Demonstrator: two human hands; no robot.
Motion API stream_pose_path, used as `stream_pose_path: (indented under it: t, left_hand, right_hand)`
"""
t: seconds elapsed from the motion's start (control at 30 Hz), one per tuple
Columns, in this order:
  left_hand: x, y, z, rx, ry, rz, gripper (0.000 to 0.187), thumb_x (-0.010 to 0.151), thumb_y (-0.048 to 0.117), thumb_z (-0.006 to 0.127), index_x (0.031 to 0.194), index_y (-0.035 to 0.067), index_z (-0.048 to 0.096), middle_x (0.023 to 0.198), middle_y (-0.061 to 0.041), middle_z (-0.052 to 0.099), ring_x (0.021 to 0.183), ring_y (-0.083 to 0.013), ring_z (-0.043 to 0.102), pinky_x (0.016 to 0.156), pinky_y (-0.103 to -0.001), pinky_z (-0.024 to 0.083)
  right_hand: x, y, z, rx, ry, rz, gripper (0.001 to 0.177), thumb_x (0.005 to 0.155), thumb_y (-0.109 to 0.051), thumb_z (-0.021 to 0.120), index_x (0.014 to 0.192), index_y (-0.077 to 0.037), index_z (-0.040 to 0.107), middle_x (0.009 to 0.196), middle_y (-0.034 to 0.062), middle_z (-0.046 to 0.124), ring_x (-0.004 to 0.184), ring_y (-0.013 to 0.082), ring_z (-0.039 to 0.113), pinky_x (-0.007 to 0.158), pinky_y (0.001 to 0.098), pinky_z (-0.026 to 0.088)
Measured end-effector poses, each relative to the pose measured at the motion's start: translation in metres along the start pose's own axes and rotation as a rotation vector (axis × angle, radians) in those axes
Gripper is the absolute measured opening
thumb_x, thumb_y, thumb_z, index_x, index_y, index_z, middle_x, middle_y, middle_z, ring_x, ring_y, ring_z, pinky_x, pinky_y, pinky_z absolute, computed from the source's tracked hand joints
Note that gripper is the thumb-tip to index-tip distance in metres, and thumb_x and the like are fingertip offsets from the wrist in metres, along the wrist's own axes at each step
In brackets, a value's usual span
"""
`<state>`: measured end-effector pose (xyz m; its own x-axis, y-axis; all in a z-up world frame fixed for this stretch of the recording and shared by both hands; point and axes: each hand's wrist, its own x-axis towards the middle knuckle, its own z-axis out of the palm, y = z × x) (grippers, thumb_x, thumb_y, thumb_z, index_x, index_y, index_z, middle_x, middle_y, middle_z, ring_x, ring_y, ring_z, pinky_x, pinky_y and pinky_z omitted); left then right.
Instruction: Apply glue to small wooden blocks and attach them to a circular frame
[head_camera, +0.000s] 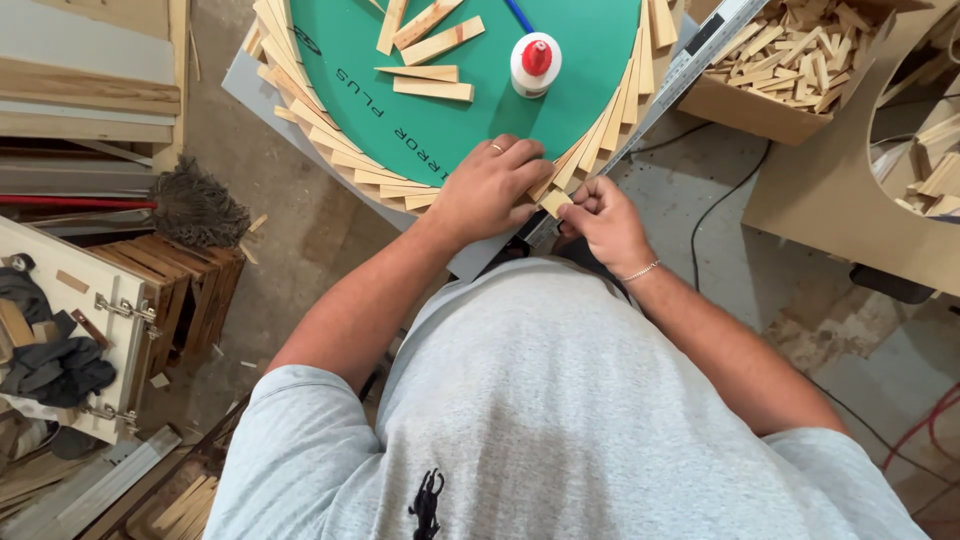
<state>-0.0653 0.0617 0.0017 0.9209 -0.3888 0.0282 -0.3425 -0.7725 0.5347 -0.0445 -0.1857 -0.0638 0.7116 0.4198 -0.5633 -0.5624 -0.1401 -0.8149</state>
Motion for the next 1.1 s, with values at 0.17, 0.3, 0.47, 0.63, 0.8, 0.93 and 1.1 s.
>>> stream_pose_path:
  t: [0.17, 0.3, 0.47, 0.63, 0.8, 0.93, 1.1]
  left_hand:
    - [-0.002, -0.007, 0.023, 0.043, 0.115, 0.055, 0.048, 0.074, 0.031, 0.084, 0.114, 0.017, 0.061, 0.119, -0.004, 0.059, 0.111, -0.0289, 0.059, 0.092, -0.042, 0.049]
    - [-0.004, -0.01, 0.023, 0.062, 0.12, 0.08, 0.048, 0.072, 0.028, 0.086, 0.113, 0.019, 0.063, 0.115, -0.002, 0.059, 0.109, -0.0275, 0.059, 0.092, -0.042, 0.05]
    - [-0.004, -0.012, 0.025, 0.057, 0.157, 0.092, 0.046, 0.073, 0.029, 0.086, 0.112, 0.02, 0.063, 0.114, -0.001, 0.059, 0.108, -0.0264, 0.059, 0.092, -0.041, 0.049]
    - [-0.005, -0.01, 0.021, 0.061, 0.136, 0.087, 0.05, 0.072, 0.029, 0.087, 0.114, 0.02, 0.063, 0.114, -0.001, 0.059, 0.109, -0.0265, 0.059, 0.093, -0.042, 0.049]
    - [-0.003, -0.006, 0.013, 0.058, 0.108, 0.079, 0.052, 0.073, 0.027, 0.087, 0.119, 0.021, 0.064, 0.114, -0.001, 0.06, 0.109, -0.0266, 0.059, 0.095, -0.043, 0.049]
    - [-0.002, -0.002, 0.006, 0.038, 0.114, 0.087, 0.049, 0.076, 0.024, 0.085, 0.121, 0.021, 0.066, 0.116, -0.003, 0.059, 0.109, -0.0288, 0.058, 0.094, -0.044, 0.048]
    - [-0.001, -0.004, 0.011, 0.063, 0.136, 0.094, 0.049, 0.075, 0.024, 0.084, 0.12, 0.023, 0.067, 0.116, -0.002, 0.059, 0.109, -0.0277, 0.058, 0.092, -0.043, 0.048]
  right_hand:
    - [0.004, 0.014, 0.002, -0.066, 0.056, -0.057, 0.025, 0.095, -0.004, 0.075, 0.106, 0.0, 0.053, 0.075, 0.0149, 0.068, 0.064, 0.0232, 0.074, 0.056, 0.0331, 0.065]
    - [-0.001, 0.009, 0.008, -0.12, 0.099, -0.064, 0.021, 0.095, -0.005, 0.074, 0.106, 0.0, 0.057, 0.076, 0.0122, 0.068, 0.066, 0.0171, 0.073, 0.058, 0.0272, 0.064]
    - [-0.005, 0.001, 0.012, -0.148, 0.136, -0.078, 0.017, 0.096, -0.006, 0.074, 0.106, -0.001, 0.06, 0.079, 0.014, 0.07, 0.069, 0.0172, 0.073, 0.061, 0.0268, 0.065]
    - [-0.002, -0.004, 0.012, -0.176, 0.142, -0.093, 0.015, 0.096, -0.005, 0.074, 0.104, -0.001, 0.061, 0.078, 0.0145, 0.07, 0.068, 0.0173, 0.073, 0.059, 0.0267, 0.065]
    - [0.0, -0.001, 0.014, -0.142, 0.152, -0.097, 0.016, 0.097, -0.005, 0.073, 0.104, 0.0, 0.06, 0.077, 0.0147, 0.069, 0.067, 0.0189, 0.073, 0.058, 0.0272, 0.065]
    - [-0.002, -0.002, 0.017, -0.114, 0.157, -0.076, 0.016, 0.097, -0.006, 0.074, 0.104, 0.0, 0.06, 0.077, 0.0151, 0.069, 0.068, 0.0186, 0.074, 0.06, 0.0272, 0.065]
    - [-0.007, -0.009, 0.018, -0.113, 0.163, -0.067, 0.015, 0.098, -0.006, 0.072, 0.104, 0.0, 0.06, 0.077, 0.0153, 0.07, 0.067, 0.0177, 0.073, 0.06, 0.0264, 0.065]
